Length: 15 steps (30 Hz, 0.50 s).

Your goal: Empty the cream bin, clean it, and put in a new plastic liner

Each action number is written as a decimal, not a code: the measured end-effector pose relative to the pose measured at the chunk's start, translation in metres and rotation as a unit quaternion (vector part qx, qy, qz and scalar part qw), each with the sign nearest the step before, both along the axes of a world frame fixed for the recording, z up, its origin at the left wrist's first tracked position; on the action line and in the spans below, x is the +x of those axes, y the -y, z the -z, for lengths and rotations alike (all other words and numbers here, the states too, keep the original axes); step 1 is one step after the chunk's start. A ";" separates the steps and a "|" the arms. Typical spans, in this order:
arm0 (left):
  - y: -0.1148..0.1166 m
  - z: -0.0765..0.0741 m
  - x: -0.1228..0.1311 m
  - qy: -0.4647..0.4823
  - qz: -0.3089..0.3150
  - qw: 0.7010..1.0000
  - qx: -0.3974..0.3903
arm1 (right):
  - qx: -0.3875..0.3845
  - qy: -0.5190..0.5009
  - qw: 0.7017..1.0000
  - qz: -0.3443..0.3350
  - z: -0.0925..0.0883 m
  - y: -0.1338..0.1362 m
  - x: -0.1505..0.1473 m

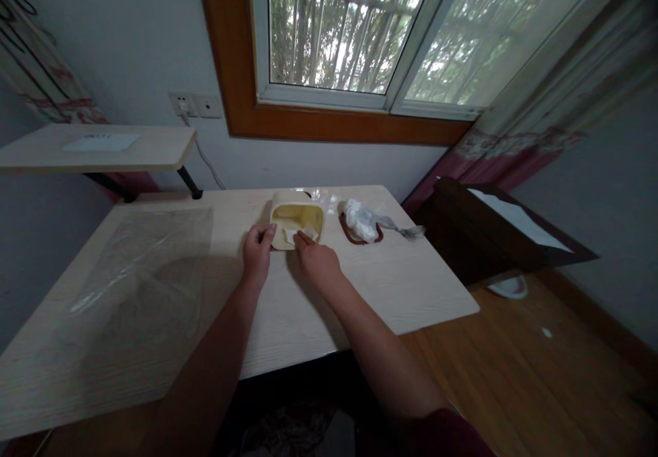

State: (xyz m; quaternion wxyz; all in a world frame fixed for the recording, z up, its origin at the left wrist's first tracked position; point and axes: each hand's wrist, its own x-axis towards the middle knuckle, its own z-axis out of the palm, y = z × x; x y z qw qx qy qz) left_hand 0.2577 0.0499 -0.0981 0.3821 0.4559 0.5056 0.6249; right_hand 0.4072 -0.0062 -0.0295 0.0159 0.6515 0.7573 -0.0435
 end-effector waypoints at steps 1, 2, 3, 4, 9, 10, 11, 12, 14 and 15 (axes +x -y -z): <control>-0.001 0.001 0.000 0.004 -0.002 1.000 0.000 | 0.000 0.001 1.000 0.001 0.000 0.000 0.000; -0.001 0.001 0.000 0.008 -0.005 1.000 0.001 | -0.002 0.002 1.000 0.002 -0.001 0.000 0.000; -0.002 0.001 -0.001 0.010 -0.008 1.000 0.004 | -0.002 0.001 1.000 0.001 -0.001 0.000 -0.001; -0.002 0.001 -0.001 0.010 -0.009 1.000 0.006 | -0.003 0.000 1.000 0.000 -0.001 0.000 -0.001; -0.002 0.001 -0.001 0.018 -0.012 1.000 0.012 | 0.003 0.004 1.000 -0.003 0.000 -0.002 0.000; -0.002 0.001 -0.002 0.020 -0.011 1.000 0.012 | 0.005 0.006 1.000 -0.004 0.000 -0.002 0.000; -0.002 0.000 -0.002 0.022 -0.010 1.000 0.010 | 0.007 0.007 1.000 -0.005 0.000 -0.002 0.000; -0.002 0.000 -0.002 0.023 -0.009 1.000 0.008 | 0.008 0.008 1.000 -0.006 0.000 -0.002 0.000; -0.003 0.000 -0.002 0.026 -0.008 1.000 0.004 | 0.006 0.009 1.000 -0.004 -0.001 -0.002 0.000; -0.003 0.000 -0.002 0.026 -0.009 1.000 0.001 | 0.003 0.009 1.000 -0.002 -0.001 -0.002 0.000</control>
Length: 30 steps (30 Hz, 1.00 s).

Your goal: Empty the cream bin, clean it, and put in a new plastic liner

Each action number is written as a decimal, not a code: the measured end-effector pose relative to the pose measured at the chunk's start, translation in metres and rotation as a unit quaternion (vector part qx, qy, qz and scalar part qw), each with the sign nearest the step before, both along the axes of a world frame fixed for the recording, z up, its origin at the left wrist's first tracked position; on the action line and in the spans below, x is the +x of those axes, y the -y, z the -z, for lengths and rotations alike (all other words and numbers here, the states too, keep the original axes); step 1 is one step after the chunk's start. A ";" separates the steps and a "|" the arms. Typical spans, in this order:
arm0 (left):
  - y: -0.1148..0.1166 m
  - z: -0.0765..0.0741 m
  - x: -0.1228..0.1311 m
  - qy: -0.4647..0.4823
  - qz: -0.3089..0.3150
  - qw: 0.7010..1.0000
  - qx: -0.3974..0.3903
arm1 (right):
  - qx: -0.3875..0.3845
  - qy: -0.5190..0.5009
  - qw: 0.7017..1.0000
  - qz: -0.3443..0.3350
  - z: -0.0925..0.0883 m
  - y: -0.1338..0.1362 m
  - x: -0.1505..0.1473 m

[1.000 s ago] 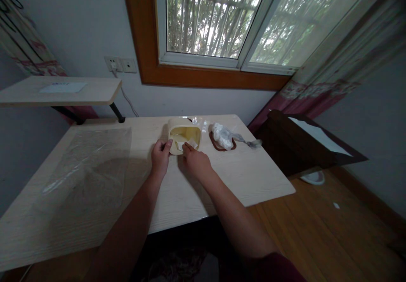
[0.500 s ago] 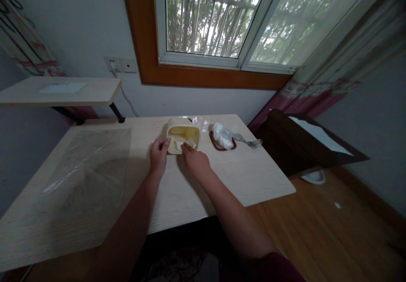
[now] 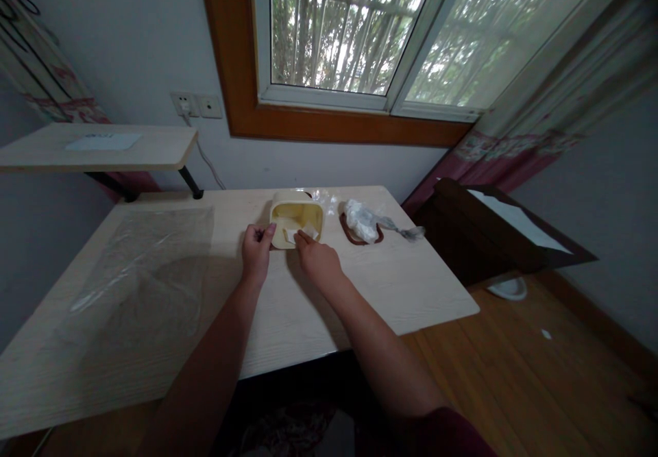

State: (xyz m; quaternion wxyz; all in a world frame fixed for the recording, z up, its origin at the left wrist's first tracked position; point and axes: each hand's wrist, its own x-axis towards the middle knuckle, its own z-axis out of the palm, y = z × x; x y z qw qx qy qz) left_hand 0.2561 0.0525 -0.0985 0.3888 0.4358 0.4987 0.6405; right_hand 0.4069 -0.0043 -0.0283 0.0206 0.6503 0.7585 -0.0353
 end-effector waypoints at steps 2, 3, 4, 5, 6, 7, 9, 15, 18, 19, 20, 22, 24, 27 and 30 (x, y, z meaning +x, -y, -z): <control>0.000 0.000 0.000 -0.002 -0.002 1.000 -0.003 | -0.006 -0.001 1.000 0.002 -0.001 0.000 0.000; 0.000 0.000 0.000 -0.003 -0.002 1.000 -0.003 | -0.008 -0.002 1.000 0.002 -0.001 0.000 -0.001; 0.000 0.000 0.000 -0.003 -0.002 1.000 -0.002 | -0.010 -0.003 1.000 0.002 -0.001 -0.001 -0.001; -0.001 0.000 -0.001 -0.003 -0.001 1.000 0.000 | -0.012 -0.005 1.000 0.002 -0.001 -0.001 -0.001; -0.001 0.001 -0.001 -0.004 -0.001 1.000 0.003 | -0.012 -0.006 1.000 0.001 -0.002 -0.001 -0.002; -0.001 0.001 -0.001 -0.004 0.000 1.000 0.005 | -0.012 -0.008 1.000 -0.001 -0.002 0.000 -0.002; -0.001 0.000 -0.002 0.000 0.001 1.000 0.006 | -0.012 -0.014 1.000 -0.007 -0.003 0.000 -0.003; 0.000 -0.004 -0.003 0.002 0.006 1.000 0.010 | -0.017 -0.021 1.000 -0.015 -0.005 0.001 -0.004; 0.001 -0.005 -0.002 0.002 0.008 1.000 0.012 | -0.017 -0.021 1.000 -0.016 -0.004 0.000 -0.004; 0.001 -0.005 -0.002 0.000 0.008 1.000 0.013 | -0.015 -0.021 1.000 -0.015 -0.004 0.000 -0.004; 0.001 -0.005 -0.002 -0.004 0.008 1.000 0.016 | -0.013 -0.022 1.000 -0.015 -0.003 0.000 -0.004; 0.001 -0.005 -0.003 -0.015 0.005 1.000 0.021 | -0.011 -0.023 1.000 -0.015 -0.003 0.000 -0.003; 0.001 -0.005 -0.004 -0.026 0.000 0.999 0.027 | -0.012 -0.024 1.000 -0.016 -0.003 0.000 -0.003; 0.001 -0.005 -0.005 -0.041 -0.008 0.998 0.037 | -0.011 -0.028 0.999 -0.022 -0.004 0.000 -0.003; 0.001 -0.006 -0.006 -0.066 -0.019 0.997 0.045 | -0.010 -0.033 0.999 -0.023 -0.004 0.001 -0.004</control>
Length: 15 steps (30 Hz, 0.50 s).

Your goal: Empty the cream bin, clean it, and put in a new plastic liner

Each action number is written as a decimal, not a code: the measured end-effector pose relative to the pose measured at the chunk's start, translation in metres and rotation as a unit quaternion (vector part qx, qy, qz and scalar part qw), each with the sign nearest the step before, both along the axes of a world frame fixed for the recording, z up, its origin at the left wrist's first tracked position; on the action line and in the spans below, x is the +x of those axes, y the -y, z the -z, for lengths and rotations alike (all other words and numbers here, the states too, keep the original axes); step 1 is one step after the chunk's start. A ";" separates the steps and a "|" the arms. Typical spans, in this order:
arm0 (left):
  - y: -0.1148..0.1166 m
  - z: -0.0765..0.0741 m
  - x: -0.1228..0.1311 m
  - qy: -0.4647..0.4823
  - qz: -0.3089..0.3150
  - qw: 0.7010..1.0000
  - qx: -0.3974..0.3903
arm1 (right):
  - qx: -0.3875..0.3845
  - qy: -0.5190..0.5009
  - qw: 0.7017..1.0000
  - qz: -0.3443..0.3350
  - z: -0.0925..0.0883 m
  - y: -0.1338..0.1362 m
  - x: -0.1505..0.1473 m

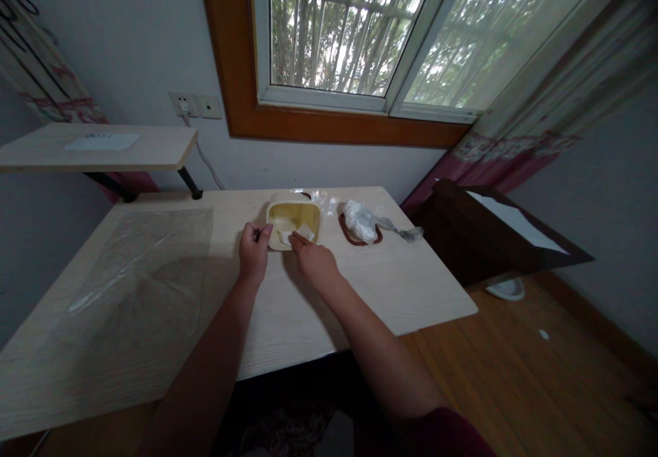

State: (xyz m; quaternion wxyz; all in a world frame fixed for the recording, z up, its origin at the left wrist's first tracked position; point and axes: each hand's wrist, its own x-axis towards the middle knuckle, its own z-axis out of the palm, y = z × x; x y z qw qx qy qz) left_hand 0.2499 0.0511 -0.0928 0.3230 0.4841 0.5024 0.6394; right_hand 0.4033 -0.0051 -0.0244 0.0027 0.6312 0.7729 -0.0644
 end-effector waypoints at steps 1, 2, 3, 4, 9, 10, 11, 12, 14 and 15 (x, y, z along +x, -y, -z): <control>0.000 0.000 0.000 -0.008 -0.005 1.000 0.002 | -0.002 -0.001 1.000 0.002 0.000 0.000 0.000; 0.000 0.000 -0.001 -0.014 -0.009 1.000 0.005 | -0.002 -0.003 1.000 0.003 0.000 0.000 0.000; 0.000 0.000 -0.001 -0.017 -0.014 1.000 0.007 | -0.003 -0.004 1.000 0.004 0.000 0.000 -0.001; 0.000 -0.001 -0.001 -0.019 -0.018 1.000 0.010 | -0.004 -0.005 1.000 0.004 0.000 0.000 -0.001; -0.001 -0.001 -0.003 -0.022 -0.034 0.999 0.018 | 0.002 -0.009 1.000 -0.005 -0.001 0.001 -0.002; -0.001 -0.001 -0.003 -0.022 -0.034 0.999 0.021 | 0.002 -0.009 1.000 -0.006 -0.001 0.001 -0.002; -0.001 -0.001 -0.003 -0.021 -0.034 0.999 0.023 | 0.002 -0.009 1.000 -0.008 -0.001 0.000 -0.002; -0.001 -0.001 -0.003 -0.021 -0.034 0.999 0.026 | 0.001 -0.009 1.000 -0.010 -0.001 0.000 -0.002; -0.001 -0.002 -0.004 -0.018 -0.033 0.999 0.028 | 0.001 -0.011 1.000 -0.013 0.000 0.000 -0.002; -0.001 -0.003 -0.004 -0.015 -0.033 0.999 0.027 | 0.001 -0.013 1.000 -0.014 0.001 0.000 -0.002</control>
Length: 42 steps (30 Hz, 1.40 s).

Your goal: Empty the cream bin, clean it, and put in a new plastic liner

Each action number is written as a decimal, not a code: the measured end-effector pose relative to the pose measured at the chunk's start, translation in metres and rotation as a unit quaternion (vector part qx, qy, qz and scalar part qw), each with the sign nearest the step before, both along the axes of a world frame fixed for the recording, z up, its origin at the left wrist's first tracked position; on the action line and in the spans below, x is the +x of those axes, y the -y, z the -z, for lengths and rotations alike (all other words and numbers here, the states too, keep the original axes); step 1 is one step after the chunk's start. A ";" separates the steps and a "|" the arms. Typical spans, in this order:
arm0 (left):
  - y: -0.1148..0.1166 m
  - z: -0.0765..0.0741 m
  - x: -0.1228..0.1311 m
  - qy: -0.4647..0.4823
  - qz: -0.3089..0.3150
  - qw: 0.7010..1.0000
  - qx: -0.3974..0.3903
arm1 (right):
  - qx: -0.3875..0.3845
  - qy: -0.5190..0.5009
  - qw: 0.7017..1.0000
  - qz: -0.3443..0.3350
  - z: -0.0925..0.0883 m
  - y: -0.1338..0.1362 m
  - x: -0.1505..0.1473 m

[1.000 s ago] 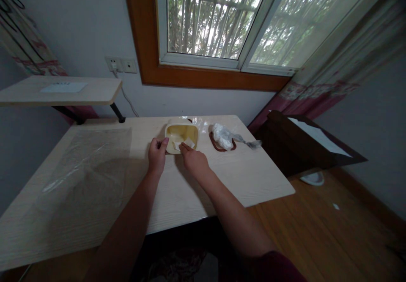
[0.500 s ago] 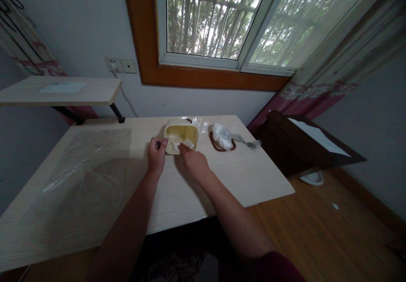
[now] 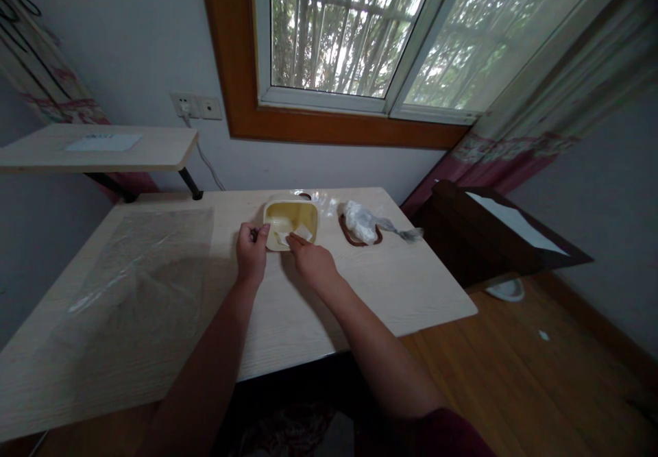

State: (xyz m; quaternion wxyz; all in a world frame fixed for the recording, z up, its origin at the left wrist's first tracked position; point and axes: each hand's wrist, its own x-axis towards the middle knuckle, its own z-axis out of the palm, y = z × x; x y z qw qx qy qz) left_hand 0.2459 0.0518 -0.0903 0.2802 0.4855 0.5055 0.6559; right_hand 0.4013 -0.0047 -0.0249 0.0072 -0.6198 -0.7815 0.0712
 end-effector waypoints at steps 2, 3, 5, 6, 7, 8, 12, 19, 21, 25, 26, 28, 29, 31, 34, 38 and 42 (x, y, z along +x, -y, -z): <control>0.000 -0.001 0.000 0.005 -0.001 1.000 -0.003 | 0.003 -0.004 1.000 -0.002 0.001 0.000 0.000; 0.000 -0.001 0.000 0.006 0.000 1.000 -0.005 | 0.004 -0.007 1.000 -0.002 0.001 0.000 0.000; 0.000 -0.002 -0.001 0.010 0.003 1.000 -0.004 | 0.004 -0.011 1.000 -0.004 0.001 0.000 0.000; -0.001 -0.002 -0.001 0.012 0.006 1.000 -0.003 | 0.003 -0.013 1.000 -0.004 0.001 0.001 0.000; -0.001 -0.002 -0.001 0.016 0.009 1.000 0.000 | 0.002 -0.016 1.000 -0.005 0.002 0.001 0.000; -0.001 -0.002 -0.001 0.020 0.012 1.000 0.003 | 0.002 -0.018 1.000 -0.006 0.002 0.001 0.000; -0.001 -0.004 -0.001 0.031 0.015 0.999 0.004 | 0.008 -0.029 0.999 -0.012 0.003 0.001 0.000; 0.001 -0.007 -0.002 0.023 0.016 1.000 -0.006 | -0.001 -0.033 0.999 -0.003 0.005 0.000 0.000; 0.000 -0.005 -0.003 0.028 0.023 0.999 -0.007 | -0.004 -0.036 0.999 -0.001 0.005 0.000 0.000; 0.001 -0.002 -0.006 0.023 0.031 0.999 -0.006 | -0.003 -0.047 0.999 -0.004 0.004 0.001 0.000; 0.001 -0.002 -0.006 0.018 0.033 0.999 -0.006 | -0.003 -0.048 0.999 -0.006 0.004 0.001 0.000; 0.003 -0.002 -0.007 0.012 0.036 0.999 -0.006 | -0.004 -0.049 0.999 -0.008 0.004 0.001 0.001; 0.004 -0.002 -0.007 0.012 0.037 0.999 -0.006 | -0.003 -0.049 0.999 -0.008 0.004 0.001 0.001; 0.005 -0.003 -0.007 0.013 0.040 0.999 -0.004 | 0.000 -0.053 0.999 -0.009 0.005 0.002 0.001; 0.006 -0.003 -0.007 0.006 0.042 0.999 -0.001 | -0.001 -0.060 0.998 -0.003 0.005 0.002 0.001; 0.007 -0.004 -0.007 -0.012 0.040 0.999 0.006 | -0.003 -0.065 0.998 -0.002 0.006 0.001 0.001; 0.008 -0.006 -0.008 -0.028 0.033 0.999 0.007 | 0.006 -0.075 0.997 -0.011 0.007 0.001 0.002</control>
